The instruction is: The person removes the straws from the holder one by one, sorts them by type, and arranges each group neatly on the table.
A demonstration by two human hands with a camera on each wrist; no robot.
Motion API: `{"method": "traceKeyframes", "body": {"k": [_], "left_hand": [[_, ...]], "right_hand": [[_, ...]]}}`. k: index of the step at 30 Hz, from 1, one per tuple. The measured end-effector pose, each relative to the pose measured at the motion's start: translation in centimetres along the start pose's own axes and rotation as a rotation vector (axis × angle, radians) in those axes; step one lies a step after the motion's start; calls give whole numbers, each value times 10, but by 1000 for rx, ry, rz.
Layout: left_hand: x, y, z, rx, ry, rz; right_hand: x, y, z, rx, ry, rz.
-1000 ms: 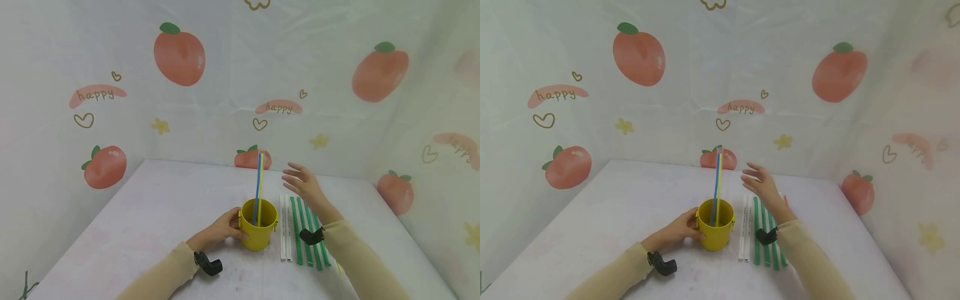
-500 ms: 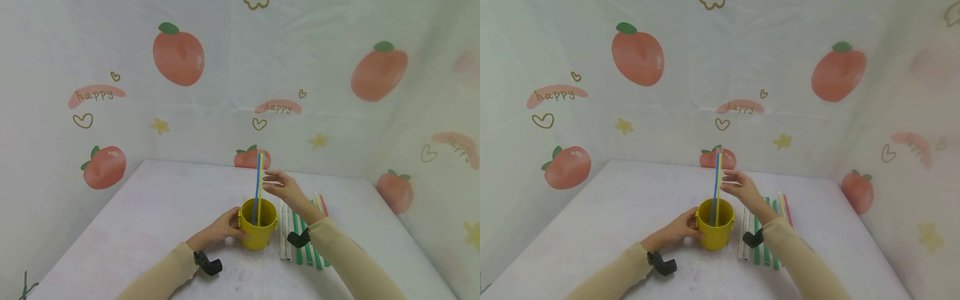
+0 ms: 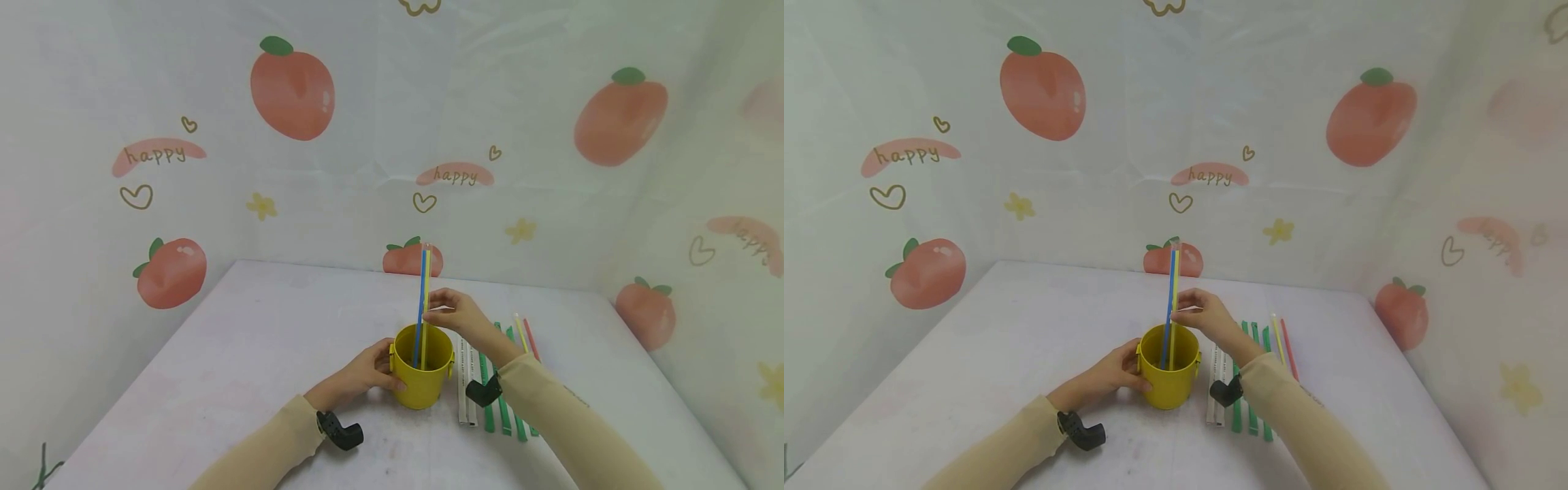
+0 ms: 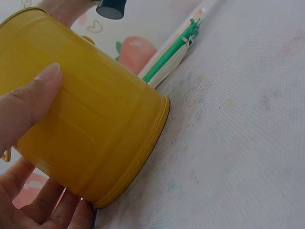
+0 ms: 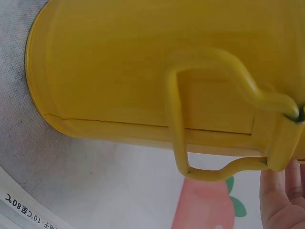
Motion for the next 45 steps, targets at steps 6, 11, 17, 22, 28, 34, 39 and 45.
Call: {"method": "traceKeyframes", "body": {"k": [6, 11, 17, 22, 28, 34, 39, 45], "left_hand": [[1, -1, 1, -1, -3, -12], [2, -1, 2, 1, -2, -21], [0, 0, 1, 10, 11, -20], [-2, 1, 0, 10, 15, -16], [-2, 1, 0, 1, 3, -13], [-1, 1, 0, 9, 8, -7], [0, 1, 1, 15, 15, -1], [0, 0, 0, 7, 13, 5]], "right_hand": [[0, -1, 0, 3, -14, 11], [-1, 0, 1, 8, -4, -5], [-6, 7, 2, 42, 22, -68], [-16, 17, 5, 74, 50, -173], [-37, 34, 10, 116, 93, -269], [-63, 59, 18, 176, 172, -369], [-81, 87, 28, 232, 265, -411], [-92, 123, 41, 284, 343, -463]]}}
Point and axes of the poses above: each hand's wrist, its own z-axis away from the middle knuckle, its own y-axis out of the back of the hand, x = y × z, the point moved 10 cm from there along -z, towards the middle knuckle, and after that the axes turned 1 degree about -z, right-handed, at the moved point
